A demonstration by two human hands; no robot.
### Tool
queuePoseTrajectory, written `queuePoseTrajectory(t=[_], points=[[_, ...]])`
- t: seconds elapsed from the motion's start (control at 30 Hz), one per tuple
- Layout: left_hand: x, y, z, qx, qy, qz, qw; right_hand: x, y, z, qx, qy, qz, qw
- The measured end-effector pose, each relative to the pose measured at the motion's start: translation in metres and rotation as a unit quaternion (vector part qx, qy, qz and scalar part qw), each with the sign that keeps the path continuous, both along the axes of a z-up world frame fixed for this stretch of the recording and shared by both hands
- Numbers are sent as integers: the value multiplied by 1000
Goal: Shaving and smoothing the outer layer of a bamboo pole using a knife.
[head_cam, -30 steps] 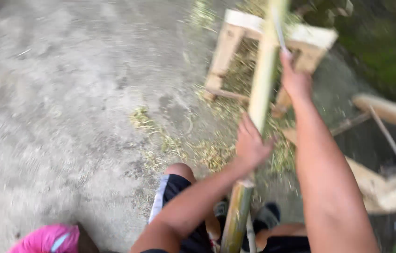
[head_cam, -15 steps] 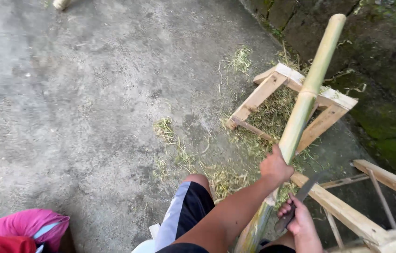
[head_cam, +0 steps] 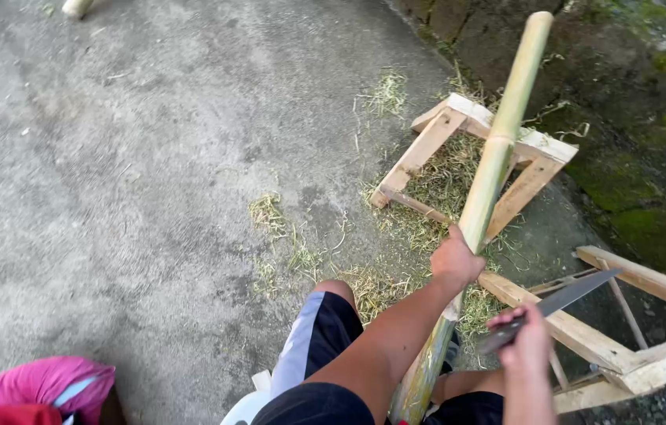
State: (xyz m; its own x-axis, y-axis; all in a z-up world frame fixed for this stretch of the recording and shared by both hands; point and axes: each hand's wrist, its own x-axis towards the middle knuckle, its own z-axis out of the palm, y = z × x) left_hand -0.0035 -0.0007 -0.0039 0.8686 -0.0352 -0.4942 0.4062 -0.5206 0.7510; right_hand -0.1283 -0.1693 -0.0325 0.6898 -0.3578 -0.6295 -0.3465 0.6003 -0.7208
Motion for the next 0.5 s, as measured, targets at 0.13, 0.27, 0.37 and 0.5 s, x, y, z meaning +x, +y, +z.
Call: queuePoseTrajectory(t=[0.13, 0.27, 0.37, 0.5], points=[[2, -3, -8, 6, -7, 1, 1000, 6, 7, -39, 25, 92, 23, 995], [-4, -1, 4, 2, -8, -1, 1000, 13, -2, -58, 18, 93, 69, 993], [-8, 1, 8, 9, 3, -11, 1000, 10, 4, -55, -68, 85, 99, 989], [14, -10, 1, 15, 1, 4, 1000, 16, 16, -34, -122, 56, 121, 984]])
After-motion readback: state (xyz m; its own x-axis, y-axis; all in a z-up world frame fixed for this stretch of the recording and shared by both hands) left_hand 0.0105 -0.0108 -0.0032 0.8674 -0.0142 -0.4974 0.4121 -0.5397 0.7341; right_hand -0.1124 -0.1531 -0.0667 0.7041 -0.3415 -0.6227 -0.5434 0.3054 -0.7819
